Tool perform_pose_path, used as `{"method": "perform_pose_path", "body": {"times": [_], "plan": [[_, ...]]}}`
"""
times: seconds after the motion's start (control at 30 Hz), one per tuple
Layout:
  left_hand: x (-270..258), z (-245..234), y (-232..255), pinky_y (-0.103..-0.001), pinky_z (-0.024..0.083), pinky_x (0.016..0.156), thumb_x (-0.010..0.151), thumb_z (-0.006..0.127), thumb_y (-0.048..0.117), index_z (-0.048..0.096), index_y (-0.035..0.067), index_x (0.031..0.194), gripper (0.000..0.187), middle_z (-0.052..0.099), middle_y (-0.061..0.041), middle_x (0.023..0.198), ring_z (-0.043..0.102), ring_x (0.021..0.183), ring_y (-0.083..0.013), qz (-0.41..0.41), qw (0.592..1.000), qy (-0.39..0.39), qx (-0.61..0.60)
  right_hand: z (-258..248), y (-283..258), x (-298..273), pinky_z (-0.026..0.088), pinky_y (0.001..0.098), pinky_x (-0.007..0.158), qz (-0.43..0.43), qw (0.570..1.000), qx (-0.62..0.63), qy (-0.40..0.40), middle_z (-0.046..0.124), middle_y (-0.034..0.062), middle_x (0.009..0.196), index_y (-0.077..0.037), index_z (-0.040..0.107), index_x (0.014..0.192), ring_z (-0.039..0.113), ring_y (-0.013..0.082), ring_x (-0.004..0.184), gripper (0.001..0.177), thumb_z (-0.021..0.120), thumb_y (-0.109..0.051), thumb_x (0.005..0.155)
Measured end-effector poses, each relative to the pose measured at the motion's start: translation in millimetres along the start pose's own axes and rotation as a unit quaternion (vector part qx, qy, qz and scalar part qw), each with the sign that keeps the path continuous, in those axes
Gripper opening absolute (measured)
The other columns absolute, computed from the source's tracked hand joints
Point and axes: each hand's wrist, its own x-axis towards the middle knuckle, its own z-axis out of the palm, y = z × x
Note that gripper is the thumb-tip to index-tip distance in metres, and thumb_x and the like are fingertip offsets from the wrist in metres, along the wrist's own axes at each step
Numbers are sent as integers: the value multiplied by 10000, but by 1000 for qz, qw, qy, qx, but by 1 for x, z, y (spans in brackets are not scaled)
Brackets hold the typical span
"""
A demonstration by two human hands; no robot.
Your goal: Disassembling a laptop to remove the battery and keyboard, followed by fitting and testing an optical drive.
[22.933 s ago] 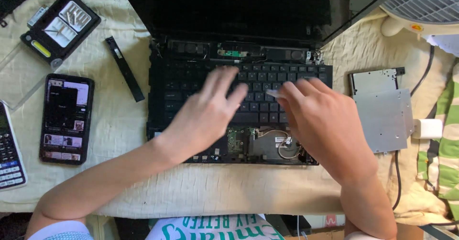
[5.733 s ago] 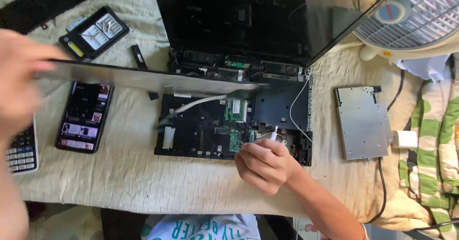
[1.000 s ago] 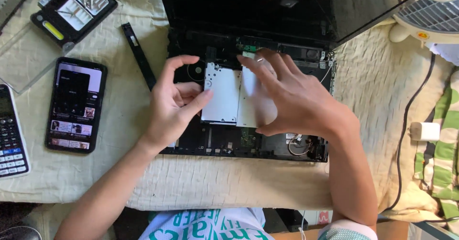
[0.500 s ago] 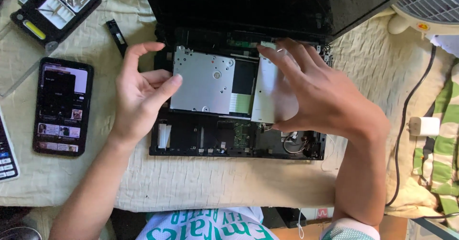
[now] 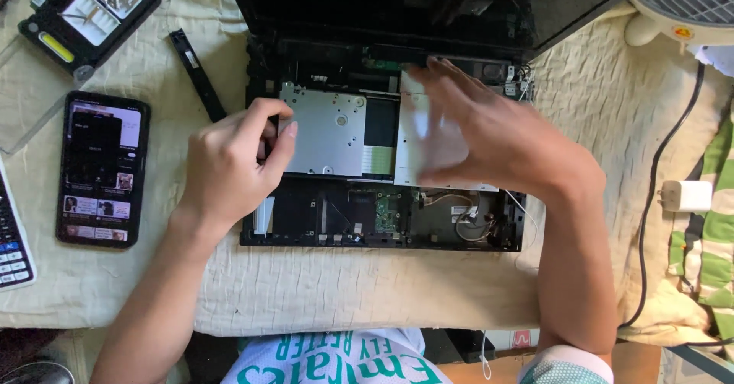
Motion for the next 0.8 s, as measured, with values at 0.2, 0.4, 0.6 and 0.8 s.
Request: {"method": "perform_pose_path", "body": {"times": [0.2, 0.4, 0.6, 0.8], "plan": [[0, -3, 5, -352, 482, 552, 1063, 688, 130, 715, 9, 1143, 147, 659, -44, 808, 626, 875, -242, 29, 995, 24, 88, 8, 19, -13, 517, 378, 680, -90, 952, -31, 290, 740, 163, 1256, 94, 495, 1491, 695, 230, 761, 604, 747, -5, 951], [9, -9, 15, -445, 525, 852, 1119, 505, 115, 695, -90, 1147, 281, 626, -220, 1146, 535, 1112, -387, 7, 999, 40, -1, 15, 3, -17, 339, 242, 531, -168, 862, 145, 456, 699, 189, 888, 137, 672, 1280, 565, 190, 640, 341, 516, 205, 985], [8, -5, 9, -494, 494, 991, 1082, 583, 141, 668, -83, 1200, 267, 557, -256, 1270, 508, 1206, -396, -31, 997, 52, -53, 50, 0, 20, 380, 273, 607, -272, 750, 399, 452, 561, 155, 725, 105, 633, 934, 578, 204, 549, 218, 454, 121, 811], [9, -8, 7, -489, 492, 1032, 1035, 662, 129, 647, -74, 1222, 276, 520, -254, 1296, 487, 1248, -396, -46, 996, 45, -59, 65, 4, 35, 349, 256, 615, -171, 769, 482, 383, 508, 80, 695, 61, 657, 964, 420, 126, 581, 140, 530, 51, 905]]}}
